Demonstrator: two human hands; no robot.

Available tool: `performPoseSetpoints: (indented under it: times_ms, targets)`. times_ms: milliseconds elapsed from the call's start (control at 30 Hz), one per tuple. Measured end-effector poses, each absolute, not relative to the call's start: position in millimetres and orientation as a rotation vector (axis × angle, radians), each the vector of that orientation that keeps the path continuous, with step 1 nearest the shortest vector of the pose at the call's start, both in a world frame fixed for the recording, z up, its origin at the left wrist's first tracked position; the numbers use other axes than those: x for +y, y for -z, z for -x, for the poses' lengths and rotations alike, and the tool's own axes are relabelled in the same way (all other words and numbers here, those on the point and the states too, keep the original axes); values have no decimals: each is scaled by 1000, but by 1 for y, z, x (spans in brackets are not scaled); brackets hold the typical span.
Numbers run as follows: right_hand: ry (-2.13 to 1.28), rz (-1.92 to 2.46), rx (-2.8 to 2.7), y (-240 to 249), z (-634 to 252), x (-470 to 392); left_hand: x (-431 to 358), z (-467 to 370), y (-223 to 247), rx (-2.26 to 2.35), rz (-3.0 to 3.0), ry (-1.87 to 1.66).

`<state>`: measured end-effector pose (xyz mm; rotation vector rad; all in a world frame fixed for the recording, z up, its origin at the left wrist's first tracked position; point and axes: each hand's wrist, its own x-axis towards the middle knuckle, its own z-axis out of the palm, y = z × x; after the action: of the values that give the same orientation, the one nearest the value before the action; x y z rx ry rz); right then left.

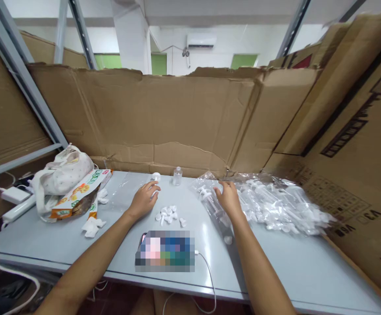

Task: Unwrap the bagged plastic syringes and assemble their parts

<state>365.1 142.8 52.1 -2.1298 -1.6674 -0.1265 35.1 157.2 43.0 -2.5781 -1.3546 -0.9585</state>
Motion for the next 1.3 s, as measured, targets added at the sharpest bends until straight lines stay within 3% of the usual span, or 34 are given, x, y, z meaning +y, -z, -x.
performPoseSetpoints:
  times_ms: [367, 633, 800, 1033, 1200, 1300]
  targets:
    - [-16, 2312, -1551, -67, -372, 124, 155, -35, -43, -1317, 2566, 1003]
    - [247, 1735, -1530, -95, -340, 96, 145, -37, -59, -1215, 2674, 1458]
    - [-229, 1357, -1581, -102, -310, 83, 130, -40, -68, -996, 2694, 1636]
    - [-809, 1218, -1599, -98, -300, 85, 126, -41, -68, -692, 2672, 1762]
    - [-924, 1229, -1619, -88, -305, 88, 122, -42, -73, -832, 2634, 1903]
    - [-944, 1244, -1621, -85, -305, 88, 122, -43, -76, -1179, 2537, 2264]
